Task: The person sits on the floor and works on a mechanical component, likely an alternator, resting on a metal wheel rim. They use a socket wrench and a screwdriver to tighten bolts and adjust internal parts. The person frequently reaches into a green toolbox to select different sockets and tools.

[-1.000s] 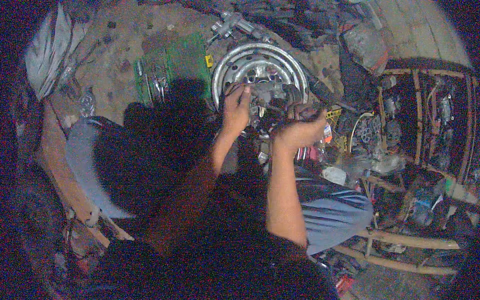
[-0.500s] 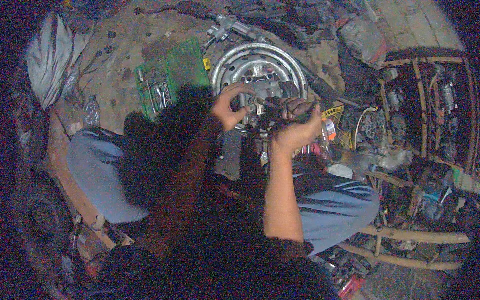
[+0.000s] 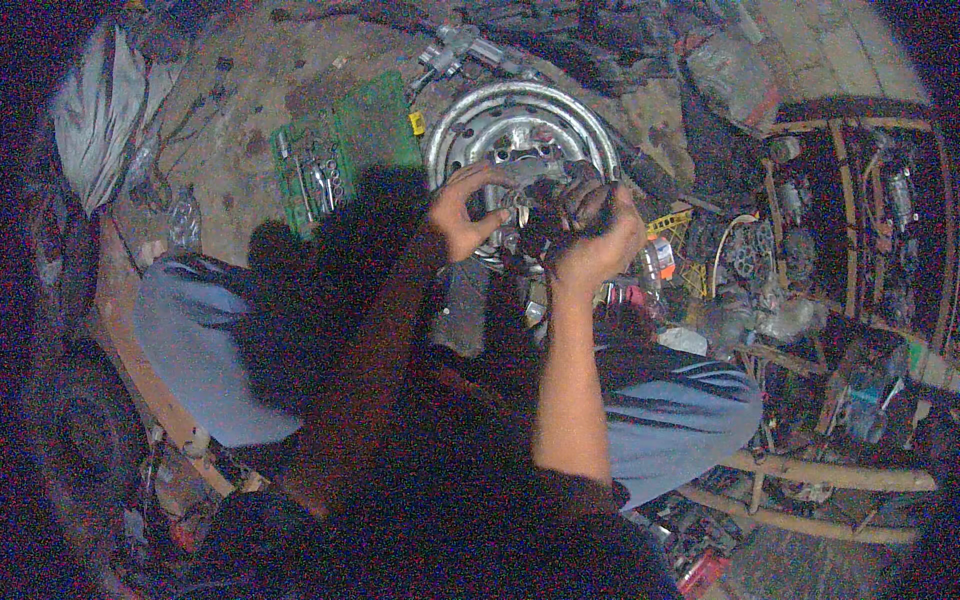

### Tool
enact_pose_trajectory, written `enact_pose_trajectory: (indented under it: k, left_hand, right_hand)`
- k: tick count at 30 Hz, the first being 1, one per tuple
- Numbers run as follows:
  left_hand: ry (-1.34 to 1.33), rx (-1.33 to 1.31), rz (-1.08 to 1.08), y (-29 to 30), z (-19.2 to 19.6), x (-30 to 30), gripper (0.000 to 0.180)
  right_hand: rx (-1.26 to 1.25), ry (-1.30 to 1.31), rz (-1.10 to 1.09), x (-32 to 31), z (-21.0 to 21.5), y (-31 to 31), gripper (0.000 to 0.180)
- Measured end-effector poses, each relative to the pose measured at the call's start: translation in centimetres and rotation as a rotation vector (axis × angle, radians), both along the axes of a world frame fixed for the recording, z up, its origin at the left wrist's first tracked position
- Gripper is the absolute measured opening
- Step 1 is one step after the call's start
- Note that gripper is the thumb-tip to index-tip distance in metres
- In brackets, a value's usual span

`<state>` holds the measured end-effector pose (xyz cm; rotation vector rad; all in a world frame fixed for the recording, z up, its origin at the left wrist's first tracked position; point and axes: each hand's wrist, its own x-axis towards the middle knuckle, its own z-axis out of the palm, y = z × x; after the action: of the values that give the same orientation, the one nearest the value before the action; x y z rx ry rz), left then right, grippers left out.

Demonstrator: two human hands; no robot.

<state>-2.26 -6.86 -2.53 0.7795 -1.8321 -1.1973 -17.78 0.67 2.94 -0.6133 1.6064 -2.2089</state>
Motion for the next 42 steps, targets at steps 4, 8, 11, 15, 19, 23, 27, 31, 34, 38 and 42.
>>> enact_pose_trajectory:
  k: [4, 8, 11, 15, 19, 23, 27, 31, 34, 38, 42]
  left_hand:
    - [0.013, 0.019, -0.030, -0.4, -0.2, 0.3, 0.038]
    - [-0.018, 0.027, -0.004, -0.2, 0.1, -0.1, 0.039]
    - [-0.008, 0.016, 0.032, 0.1, -0.1, -0.2, 0.038]
    - [0.002, 0.009, 0.005, 0.1, 0.4, -0.2, 0.034]
    - [-0.056, -0.038, -0.059, 0.1, 0.3, -0.2, 0.033]
    - [-0.186, -0.032, -0.018, 0.8, 1.0, -0.6, 0.032]
    - [-0.165, -0.241, 0.047, 1.6, 3.1, -0.2, 0.030]
    - [0.048, -0.066, -0.039, 0.6, 11.8, 1.6, 0.028]
    - [0.066, -0.050, -0.047, 0.7, 18.4, 3.8, 0.025]
    - [0.070, -0.104, -0.070, 3.0, 24.4, 6.0, 0.025]
    - [0.113, -0.017, -0.035, 6.1, 27.1, 6.7, 0.023]
  right_hand:
    - [-0.006, 0.114, 0.264, 3.3, 4.5, -1.6, 0.040]
    - [0.109, 0.474, 0.225, 1.6, 2.8, -1.2, 0.038]
    - [0.152, 0.560, 0.042, 0.1, 0.1, -1.3, 0.038]
    - [0.120, 0.545, -0.344, 1.5, 0.4, -2.2, 0.037]
    - [-0.107, -0.202, -0.139, 5.1, 4.1, -2.0, 0.034]
    - [-0.156, -0.565, -0.146, 2.0, 5.0, -1.4, 0.035]
    - [-0.384, -0.695, -0.040, 1.7, 6.3, 2.0, 0.027]
    - [-0.662, -0.838, 0.153, 2.1, 11.8, 2.2, 0.028]
    - [-0.875, -0.865, 0.298, 2.4, 16.1, 2.7, 0.024]
    - [-0.975, -0.761, 0.455, 3.2, 19.5, 4.5, 0.034]
    - [-1.048, -0.785, 0.496, 4.3, 21.7, 6.3, 0.037]
